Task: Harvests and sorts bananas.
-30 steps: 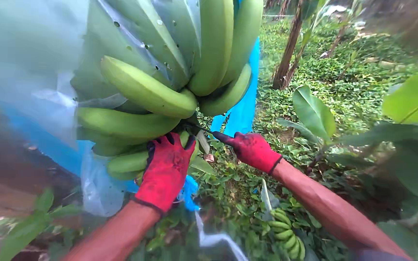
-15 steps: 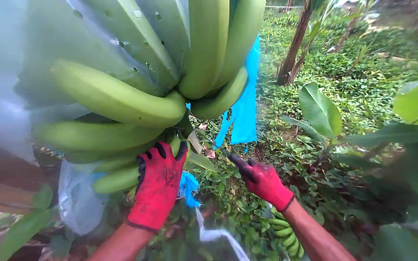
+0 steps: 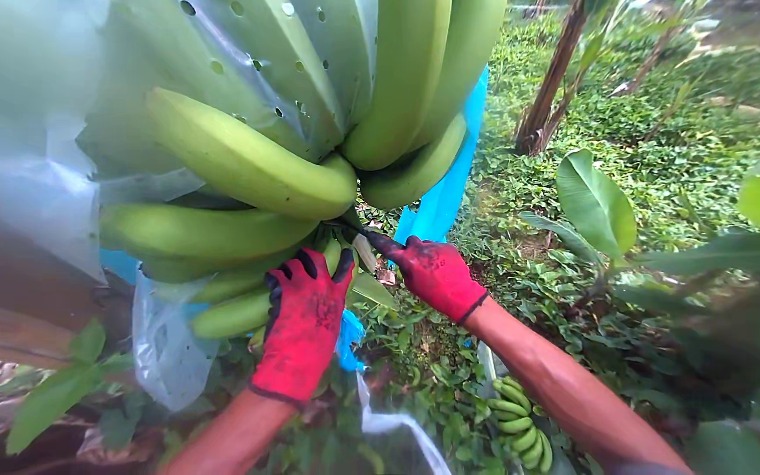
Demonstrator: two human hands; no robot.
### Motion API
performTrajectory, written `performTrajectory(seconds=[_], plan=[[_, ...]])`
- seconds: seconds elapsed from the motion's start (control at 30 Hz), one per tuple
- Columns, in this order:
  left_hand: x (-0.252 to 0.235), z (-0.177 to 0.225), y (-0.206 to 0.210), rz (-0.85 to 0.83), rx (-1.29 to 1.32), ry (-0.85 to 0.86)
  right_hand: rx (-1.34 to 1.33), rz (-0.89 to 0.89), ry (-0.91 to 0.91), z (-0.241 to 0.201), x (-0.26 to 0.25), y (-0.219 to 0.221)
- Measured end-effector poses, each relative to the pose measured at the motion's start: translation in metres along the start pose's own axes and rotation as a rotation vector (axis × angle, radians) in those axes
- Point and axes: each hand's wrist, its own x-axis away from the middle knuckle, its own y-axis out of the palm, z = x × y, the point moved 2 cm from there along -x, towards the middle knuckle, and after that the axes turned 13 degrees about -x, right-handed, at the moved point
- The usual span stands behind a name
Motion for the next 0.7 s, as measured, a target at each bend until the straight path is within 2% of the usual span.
performTrajectory(seconds=[0.1,0.2,0.27,0.3,0.37,0.43,0.5,0.6,0.7], plan=[[-0.002,-0.011,-0.001,-0.070,0.074,0.052,0.000,-0.021,-0.001,0.022,0.021,-0.008],[-0.006,-0.030,-0.004,-0.133,0.133,0.088,-0.032,0.100,-0.018,0.061,0.088,-0.011],[-0.005,-0.041,0.004,-0.225,0.192,0.103,-0.181,0.211,0.030,0.083,0.145,0.006],[-0.004,-0.043,0.013,-0.310,0.238,0.124,-0.342,0.253,0.114,0.090,0.173,0.022],[-0.002,-0.037,0.036,-0.483,0.371,0.183,-0.871,0.285,0.419,0.093,0.216,0.066],[0.006,-0.017,0.074,-0.594,0.506,0.248,-1.446,0.364,0.716,0.082,0.246,0.130],[0.016,0.017,0.117,-0.669,0.609,0.311,-1.820,0.414,0.893,0.067,0.268,0.200],[0.041,0.080,0.171,-0.830,0.715,0.391,-2.105,0.375,1.088,0.041,0.295,0.298],[0.084,0.137,0.219,-1.028,0.743,0.470,-2.153,0.173,1.252,0.017,0.317,0.377]])
